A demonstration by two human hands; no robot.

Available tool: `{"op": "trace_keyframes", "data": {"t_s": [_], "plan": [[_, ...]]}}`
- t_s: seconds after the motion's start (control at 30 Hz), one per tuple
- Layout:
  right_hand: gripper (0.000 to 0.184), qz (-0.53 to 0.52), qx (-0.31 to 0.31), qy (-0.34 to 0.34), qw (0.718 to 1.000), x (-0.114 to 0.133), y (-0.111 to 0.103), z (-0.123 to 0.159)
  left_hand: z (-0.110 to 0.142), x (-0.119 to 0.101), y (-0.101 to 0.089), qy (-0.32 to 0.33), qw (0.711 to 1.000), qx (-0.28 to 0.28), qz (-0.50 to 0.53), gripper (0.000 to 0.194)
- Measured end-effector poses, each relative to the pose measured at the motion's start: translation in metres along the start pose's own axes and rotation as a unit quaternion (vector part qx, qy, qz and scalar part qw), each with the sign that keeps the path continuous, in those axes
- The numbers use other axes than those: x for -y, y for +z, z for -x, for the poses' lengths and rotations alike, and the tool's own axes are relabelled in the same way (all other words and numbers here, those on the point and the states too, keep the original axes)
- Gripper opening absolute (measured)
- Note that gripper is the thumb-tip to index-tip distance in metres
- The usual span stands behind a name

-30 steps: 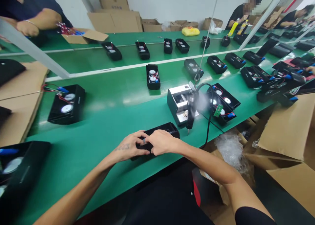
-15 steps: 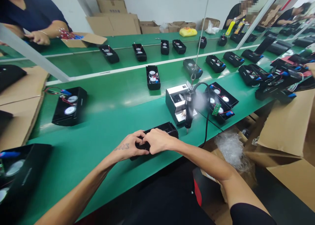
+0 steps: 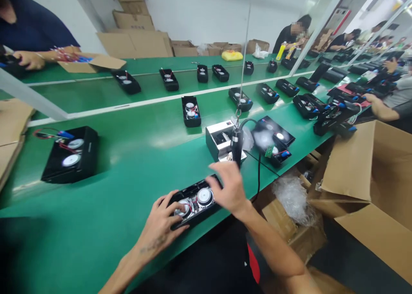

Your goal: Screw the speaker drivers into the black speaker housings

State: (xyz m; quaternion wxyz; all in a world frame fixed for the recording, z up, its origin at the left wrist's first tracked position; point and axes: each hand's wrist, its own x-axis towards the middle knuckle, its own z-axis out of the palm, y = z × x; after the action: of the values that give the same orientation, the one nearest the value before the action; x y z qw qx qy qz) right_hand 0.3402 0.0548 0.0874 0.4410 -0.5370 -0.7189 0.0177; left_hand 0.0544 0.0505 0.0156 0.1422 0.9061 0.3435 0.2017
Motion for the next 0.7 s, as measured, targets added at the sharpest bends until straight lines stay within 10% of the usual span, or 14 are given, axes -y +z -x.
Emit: {"op": "trace_keyframes", "data": {"t_s": [0.07, 0.2, 0.43, 0.7], "plan": [[0.042, 0.055, -0.139, 0.132, 0.98, -0.032, -0.01, -0.005, 0.01, -0.008, 0.008, 0.019, 0.999, -0.036, -0.02, 0.017], [0.046, -0.026, -0.097, 0.253, 0.962, -0.077, -0.007, -0.012, 0.017, -0.015, 0.011, 0.026, 0.998, -0.057, -0.031, 0.022], [0.031, -0.3, -0.153, 0.262, 0.905, -0.067, 0.01, 0.009, 0.02, -0.017, 0.013, 0.012, 0.997, -0.077, -0.02, 0.014], [0.036, -0.339, -0.302, 0.164, 0.876, -0.062, -0.021, -0.058, -0.003, 0.001, 0.006, 0.042, 0.99, -0.106, -0.08, 0.013]]}}
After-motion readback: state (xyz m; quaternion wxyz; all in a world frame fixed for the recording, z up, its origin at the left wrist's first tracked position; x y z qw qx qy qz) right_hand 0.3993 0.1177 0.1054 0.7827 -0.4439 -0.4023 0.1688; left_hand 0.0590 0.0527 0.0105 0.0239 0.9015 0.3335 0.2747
